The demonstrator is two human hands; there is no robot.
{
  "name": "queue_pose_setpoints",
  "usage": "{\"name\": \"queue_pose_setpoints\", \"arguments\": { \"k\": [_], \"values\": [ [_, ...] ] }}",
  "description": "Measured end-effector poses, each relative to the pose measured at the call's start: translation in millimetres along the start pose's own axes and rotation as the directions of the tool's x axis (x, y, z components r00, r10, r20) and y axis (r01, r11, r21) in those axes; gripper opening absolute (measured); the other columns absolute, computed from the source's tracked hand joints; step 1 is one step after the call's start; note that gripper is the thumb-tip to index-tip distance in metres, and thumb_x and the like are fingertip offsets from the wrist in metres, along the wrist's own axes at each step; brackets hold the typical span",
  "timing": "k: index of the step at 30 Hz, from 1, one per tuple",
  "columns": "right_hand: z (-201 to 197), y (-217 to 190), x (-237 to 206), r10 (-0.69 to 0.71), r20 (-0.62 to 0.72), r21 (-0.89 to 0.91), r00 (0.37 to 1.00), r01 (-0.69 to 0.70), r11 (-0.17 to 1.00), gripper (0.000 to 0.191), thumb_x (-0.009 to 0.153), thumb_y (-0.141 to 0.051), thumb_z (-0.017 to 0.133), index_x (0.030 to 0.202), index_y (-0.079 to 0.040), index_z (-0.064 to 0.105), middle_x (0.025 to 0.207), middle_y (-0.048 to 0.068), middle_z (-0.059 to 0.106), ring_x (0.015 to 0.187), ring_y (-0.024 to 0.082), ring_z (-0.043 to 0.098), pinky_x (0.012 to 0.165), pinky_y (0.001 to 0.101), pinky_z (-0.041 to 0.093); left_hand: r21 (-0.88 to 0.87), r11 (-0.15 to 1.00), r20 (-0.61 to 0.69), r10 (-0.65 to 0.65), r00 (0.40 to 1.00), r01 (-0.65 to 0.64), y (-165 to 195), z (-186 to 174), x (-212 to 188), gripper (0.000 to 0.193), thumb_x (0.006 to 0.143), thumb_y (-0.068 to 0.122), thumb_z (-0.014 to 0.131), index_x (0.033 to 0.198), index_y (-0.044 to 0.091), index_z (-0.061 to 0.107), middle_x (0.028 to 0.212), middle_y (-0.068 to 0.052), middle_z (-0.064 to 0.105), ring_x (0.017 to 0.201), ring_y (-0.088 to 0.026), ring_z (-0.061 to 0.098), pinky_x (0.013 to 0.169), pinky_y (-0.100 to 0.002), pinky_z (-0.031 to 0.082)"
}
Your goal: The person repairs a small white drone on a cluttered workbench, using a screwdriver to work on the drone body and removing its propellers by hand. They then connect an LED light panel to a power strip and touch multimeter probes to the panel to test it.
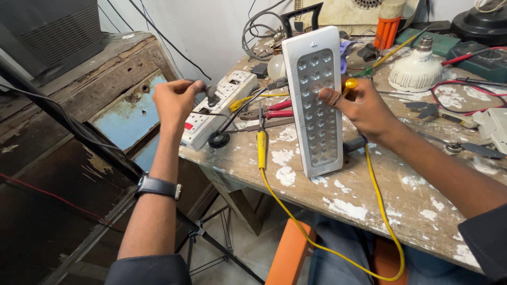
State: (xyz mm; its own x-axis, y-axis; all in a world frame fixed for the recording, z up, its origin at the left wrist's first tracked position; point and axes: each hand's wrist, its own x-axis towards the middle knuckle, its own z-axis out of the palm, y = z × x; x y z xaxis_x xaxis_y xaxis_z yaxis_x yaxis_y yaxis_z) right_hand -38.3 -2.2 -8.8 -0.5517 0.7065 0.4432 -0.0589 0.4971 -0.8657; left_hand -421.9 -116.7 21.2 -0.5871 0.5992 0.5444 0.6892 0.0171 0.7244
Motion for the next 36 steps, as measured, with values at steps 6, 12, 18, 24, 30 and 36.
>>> {"name": "queue_pose_setpoints", "arguments": {
  "k": [6,12,18,24,30,36],
  "values": [
    [-1.3,-2.4,4.3,-0.067,-0.001,0.333,0.998,0.064,0.941,0.021,0.102,-0.024,0.07,0.109,-0.004,0.072,0.1,-0.002,0.07,0.092,0.006,0.062,0.083,0.0237,0.051,0.002,0.999,0.013,0.043,0.999,-0.043,20.1,31.7,10.8,0.018,0.082,0.021,0.084,0.092,0.006,0.082,0.077,-0.008,0.079,0.065,-0.013,0.073,0.066,-0.029,0.057],
    [0.5,3.0,27.4,0.178,0.014,0.357,0.984,-0.171,0.918,0.031,0.098,-0.028,0.071,0.111,0.0,0.067,0.101,0.003,0.071,0.09,0.011,0.066,0.082,0.0302,0.056,0.128,0.991,-0.045,-0.033,0.998,0.038,16.1,53.8,34.6,0.017,0.079,0.018,0.086,0.089,0.005,0.082,0.076,-0.012,0.077,0.068,-0.022,0.073,0.068,-0.035,0.056],
    [2.0,7.5,43.8,0.245,0.063,0.305,0.967,-0.253,0.918,0.04,0.094,-0.034,0.071,0.116,-0.001,0.067,0.108,0.004,0.072,0.098,0.012,0.066,0.087,0.0318,0.055,0.181,0.983,-0.014,0.007,1.0,-0.005,-0.5,67.1,56.2,0.014,0.079,0.014,0.086,0.09,0.006,0.083,0.076,-0.016,0.076,0.069,-0.026,0.074,0.071,-0.038,0.057],
    [-0.5,6.2,47.5,0.339,0.104,0.233,0.935,-0.355,0.905,0.039,0.092,-0.035,0.07,0.113,-0.001,0.069,0.107,0.006,0.074,0.1,0.012,0.066,0.09,0.0323,0.054,0.2,0.979,0.014,0.026,1.0,-0.028,-16.1,88.2,63.7,0.016,0.078,0.013,0.086,0.09,0.003,0.081,0.075,-0.019,0.074,0.068,-0.032,0.073,0.069,-0.04,0.058],
    [0.5,4.4,48.8,0.366,0.155,0.165,0.918,-0.389,0.906,0.041,0.095,-0.037,0.068,0.111,0.0,0.07,0.102,0.007,0.073,0.094,0.012,0.067,0.085,0.0318,0.054,0.264,0.964,-0.003,0.046,0.999,-0.044,-21.4,108.7,69.6,0.017,0.075,0.011,0.087,0.087,0.001,0.081,0.073,-0.021,0.073,0.069,-0.035,0.073,0.068,-0.041,0.058],
    [4.1,6.7,52.0,0.334,0.166,0.223,0.928,-0.366,0.904,0.042,0.093,-0.037,0.069,0.114,-0.001,0.068,0.102,0.005,0.074,0.093,0.011,0.068,0.082,0.031,0.056,0.154,0.982,0.035,-0.111,0.993,0.105,-22.6,116.8,74.4,0.013,0.084,0.006,0.08,0.086,-0.007,0.077,0.062,-0.015,0.071,0.052,-0.024,0.074,0.052,-0.033,0.059]
  ]
}}
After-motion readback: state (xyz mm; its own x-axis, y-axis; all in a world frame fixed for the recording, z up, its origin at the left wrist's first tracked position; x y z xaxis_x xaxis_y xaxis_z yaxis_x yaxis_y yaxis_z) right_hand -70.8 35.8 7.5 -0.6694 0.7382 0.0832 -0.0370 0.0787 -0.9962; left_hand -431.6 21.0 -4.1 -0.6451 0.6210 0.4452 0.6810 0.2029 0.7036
